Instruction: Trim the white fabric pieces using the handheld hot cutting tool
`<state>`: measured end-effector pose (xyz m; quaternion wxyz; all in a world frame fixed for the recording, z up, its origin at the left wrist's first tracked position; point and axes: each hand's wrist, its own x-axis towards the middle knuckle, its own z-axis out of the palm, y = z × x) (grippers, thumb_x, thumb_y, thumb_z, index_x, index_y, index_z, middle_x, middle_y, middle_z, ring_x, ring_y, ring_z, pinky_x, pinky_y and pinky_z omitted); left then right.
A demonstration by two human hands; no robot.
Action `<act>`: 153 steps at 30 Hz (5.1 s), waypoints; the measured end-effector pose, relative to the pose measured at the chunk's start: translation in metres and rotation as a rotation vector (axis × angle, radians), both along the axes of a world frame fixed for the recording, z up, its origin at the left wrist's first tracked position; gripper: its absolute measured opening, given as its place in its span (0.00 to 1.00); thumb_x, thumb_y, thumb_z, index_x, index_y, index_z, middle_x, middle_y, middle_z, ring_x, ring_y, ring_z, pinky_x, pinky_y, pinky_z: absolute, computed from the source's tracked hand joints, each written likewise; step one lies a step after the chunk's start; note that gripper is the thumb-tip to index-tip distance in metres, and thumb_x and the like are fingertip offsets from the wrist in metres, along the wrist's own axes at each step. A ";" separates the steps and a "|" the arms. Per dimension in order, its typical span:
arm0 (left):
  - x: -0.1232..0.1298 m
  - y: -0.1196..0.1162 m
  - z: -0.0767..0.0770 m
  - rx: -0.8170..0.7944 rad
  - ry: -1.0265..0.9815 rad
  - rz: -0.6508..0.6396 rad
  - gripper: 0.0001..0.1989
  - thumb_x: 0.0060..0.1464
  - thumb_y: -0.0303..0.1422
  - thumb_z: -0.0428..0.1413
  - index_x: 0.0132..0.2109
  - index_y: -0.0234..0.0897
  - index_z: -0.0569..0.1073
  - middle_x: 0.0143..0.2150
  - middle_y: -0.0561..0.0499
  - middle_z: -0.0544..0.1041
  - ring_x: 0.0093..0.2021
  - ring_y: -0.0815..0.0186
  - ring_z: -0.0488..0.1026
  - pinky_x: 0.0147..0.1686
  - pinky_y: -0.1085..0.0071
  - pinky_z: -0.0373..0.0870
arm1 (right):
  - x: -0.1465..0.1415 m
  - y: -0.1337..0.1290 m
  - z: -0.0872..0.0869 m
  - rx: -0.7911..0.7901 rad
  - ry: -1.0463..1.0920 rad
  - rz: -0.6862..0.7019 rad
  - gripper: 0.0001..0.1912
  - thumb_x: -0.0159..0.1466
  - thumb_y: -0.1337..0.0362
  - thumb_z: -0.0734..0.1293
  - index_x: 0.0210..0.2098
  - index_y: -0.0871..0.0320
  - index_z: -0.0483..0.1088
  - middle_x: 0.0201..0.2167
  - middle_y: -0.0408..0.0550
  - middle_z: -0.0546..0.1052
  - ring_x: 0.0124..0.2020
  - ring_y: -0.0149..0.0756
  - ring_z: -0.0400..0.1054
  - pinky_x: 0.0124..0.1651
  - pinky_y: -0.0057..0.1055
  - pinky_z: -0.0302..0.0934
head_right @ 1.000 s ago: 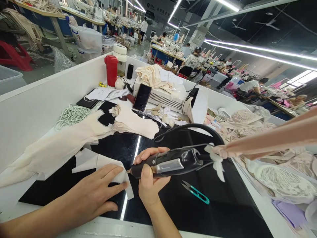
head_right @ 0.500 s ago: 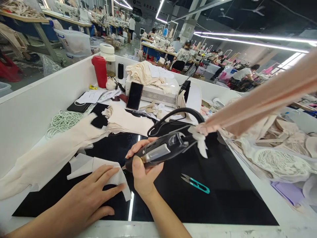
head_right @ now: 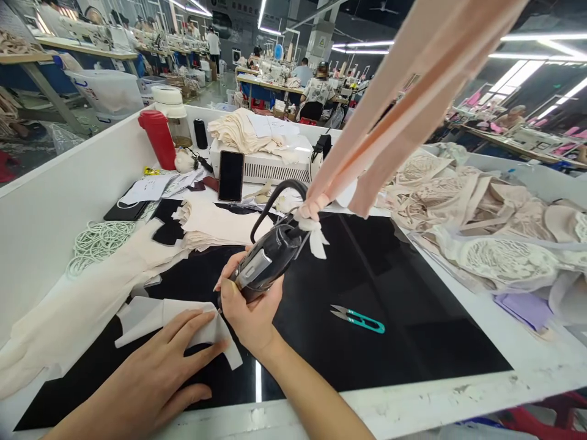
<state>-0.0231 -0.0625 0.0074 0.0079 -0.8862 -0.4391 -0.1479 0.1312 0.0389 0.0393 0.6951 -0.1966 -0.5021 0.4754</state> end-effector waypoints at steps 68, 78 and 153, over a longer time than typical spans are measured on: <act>-0.007 -0.005 -0.002 0.185 0.168 -0.027 0.24 0.71 0.47 0.49 0.67 0.45 0.72 0.67 0.41 0.72 0.62 0.49 0.73 0.49 0.54 0.82 | -0.003 0.000 0.000 0.019 0.048 0.038 0.19 0.66 0.54 0.73 0.46 0.49 0.60 0.33 0.38 0.71 0.26 0.28 0.64 0.27 0.27 0.66; -0.009 -0.007 -0.010 0.104 0.117 -0.012 0.26 0.67 0.45 0.56 0.69 0.47 0.69 0.69 0.41 0.68 0.64 0.46 0.71 0.52 0.51 0.81 | -0.001 -0.004 -0.002 0.026 0.108 0.104 0.20 0.66 0.58 0.74 0.52 0.48 0.63 0.35 0.38 0.72 0.28 0.27 0.65 0.29 0.27 0.67; 0.030 0.005 0.002 0.133 0.026 -0.248 0.16 0.72 0.22 0.43 0.54 0.28 0.74 0.47 0.45 0.82 0.48 0.61 0.78 0.50 0.67 0.77 | 0.051 -0.045 0.006 -0.032 -0.002 0.044 0.25 0.63 0.49 0.75 0.52 0.46 0.63 0.30 0.39 0.71 0.23 0.31 0.65 0.23 0.29 0.65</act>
